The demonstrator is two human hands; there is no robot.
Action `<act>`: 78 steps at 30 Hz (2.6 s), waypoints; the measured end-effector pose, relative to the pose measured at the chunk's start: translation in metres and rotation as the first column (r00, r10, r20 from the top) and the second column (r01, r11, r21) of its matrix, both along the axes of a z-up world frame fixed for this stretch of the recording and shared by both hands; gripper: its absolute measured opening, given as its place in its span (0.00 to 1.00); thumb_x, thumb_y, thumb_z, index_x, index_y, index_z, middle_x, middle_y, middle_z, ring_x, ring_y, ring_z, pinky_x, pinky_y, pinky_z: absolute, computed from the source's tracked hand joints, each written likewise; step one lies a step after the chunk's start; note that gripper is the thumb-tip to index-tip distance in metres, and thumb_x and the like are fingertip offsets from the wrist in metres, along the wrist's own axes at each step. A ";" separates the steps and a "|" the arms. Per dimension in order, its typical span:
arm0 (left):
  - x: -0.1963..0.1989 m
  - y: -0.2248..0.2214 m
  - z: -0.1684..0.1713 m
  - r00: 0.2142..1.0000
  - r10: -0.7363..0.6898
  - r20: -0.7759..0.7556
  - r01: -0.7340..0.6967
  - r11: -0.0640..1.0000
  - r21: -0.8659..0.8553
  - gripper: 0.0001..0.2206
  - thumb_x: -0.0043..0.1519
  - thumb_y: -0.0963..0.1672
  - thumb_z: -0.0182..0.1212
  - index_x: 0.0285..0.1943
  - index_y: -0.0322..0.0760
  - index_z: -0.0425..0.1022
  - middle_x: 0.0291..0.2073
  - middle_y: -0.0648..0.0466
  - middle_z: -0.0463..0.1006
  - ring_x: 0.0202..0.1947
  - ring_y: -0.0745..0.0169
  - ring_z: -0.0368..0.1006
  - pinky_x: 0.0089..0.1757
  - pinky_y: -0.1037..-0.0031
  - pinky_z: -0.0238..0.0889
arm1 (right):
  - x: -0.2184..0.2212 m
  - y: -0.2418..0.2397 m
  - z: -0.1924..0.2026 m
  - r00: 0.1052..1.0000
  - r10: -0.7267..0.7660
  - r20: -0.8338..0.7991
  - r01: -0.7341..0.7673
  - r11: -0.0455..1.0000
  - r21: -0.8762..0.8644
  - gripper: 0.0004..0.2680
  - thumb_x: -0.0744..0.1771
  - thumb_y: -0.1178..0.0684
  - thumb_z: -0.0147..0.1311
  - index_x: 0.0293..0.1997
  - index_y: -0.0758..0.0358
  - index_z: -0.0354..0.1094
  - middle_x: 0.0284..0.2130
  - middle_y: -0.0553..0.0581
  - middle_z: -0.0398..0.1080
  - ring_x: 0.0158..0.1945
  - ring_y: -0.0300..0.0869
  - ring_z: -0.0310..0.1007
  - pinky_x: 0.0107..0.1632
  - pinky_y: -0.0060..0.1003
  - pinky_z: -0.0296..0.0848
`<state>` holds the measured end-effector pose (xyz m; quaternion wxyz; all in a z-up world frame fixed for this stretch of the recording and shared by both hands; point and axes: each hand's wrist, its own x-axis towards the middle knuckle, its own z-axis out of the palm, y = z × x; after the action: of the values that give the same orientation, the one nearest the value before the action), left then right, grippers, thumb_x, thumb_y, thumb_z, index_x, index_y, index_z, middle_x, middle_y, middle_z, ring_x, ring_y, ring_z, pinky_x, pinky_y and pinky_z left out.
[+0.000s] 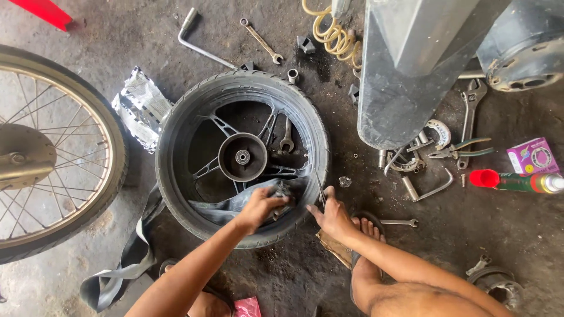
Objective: The person kneels on the workshop floor fitting an inner tube into a motorcycle tire mounted on its rim, pressing the tube into place around the wheel. They use scissors to trim part of the tube, then work the tire bead over the rim by hand and use a pry tool to seat the tire.
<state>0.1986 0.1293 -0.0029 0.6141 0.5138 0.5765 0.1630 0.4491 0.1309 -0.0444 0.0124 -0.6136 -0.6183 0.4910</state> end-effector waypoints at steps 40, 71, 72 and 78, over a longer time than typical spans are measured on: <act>0.048 -0.079 0.022 0.643 -0.103 -0.759 0.585 0.706 0.400 0.18 0.60 0.42 0.59 0.58 0.30 0.72 0.47 0.47 0.73 0.43 0.53 0.66 0.40 0.63 0.63 | 0.090 0.059 0.134 0.918 0.257 -0.302 -0.396 0.580 -0.712 0.27 0.65 0.24 0.37 0.45 0.59 0.74 0.20 0.48 0.61 0.19 0.34 0.65 0.22 0.30 0.69; 0.051 -0.083 -0.010 0.748 -0.024 -0.664 0.558 0.565 0.608 0.27 0.56 0.41 0.61 0.68 0.31 0.71 0.27 0.58 0.71 0.35 0.60 0.65 0.38 0.66 0.59 | 0.030 0.091 0.093 0.814 0.562 -0.148 -0.530 0.614 -0.585 0.32 0.64 0.19 0.40 0.27 0.66 0.74 0.18 0.54 0.69 0.21 0.39 0.70 0.25 0.37 0.70; 0.051 -0.083 -0.009 0.753 -0.022 -0.657 0.553 0.562 0.615 0.27 0.55 0.42 0.61 0.68 0.31 0.71 0.27 0.58 0.71 0.35 0.59 0.65 0.38 0.66 0.59 | 0.032 0.089 0.087 0.782 0.604 -0.155 -0.585 0.625 -0.517 0.32 0.64 0.20 0.38 0.26 0.66 0.74 0.18 0.56 0.71 0.22 0.40 0.72 0.27 0.38 0.71; 0.050 -0.086 -0.011 0.764 -0.008 -0.646 0.542 0.552 0.634 0.29 0.53 0.43 0.62 0.68 0.32 0.70 0.28 0.58 0.71 0.36 0.57 0.66 0.39 0.64 0.59 | 0.044 0.086 0.079 0.669 0.729 -0.142 -0.726 0.603 -0.330 0.33 0.67 0.23 0.35 0.24 0.71 0.72 0.18 0.63 0.69 0.24 0.45 0.71 0.31 0.43 0.73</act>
<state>0.2484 0.0435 -0.0134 0.1343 0.8422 0.5047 0.1338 0.4936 0.2167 0.0349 -0.3028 -0.3019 -0.7132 0.5554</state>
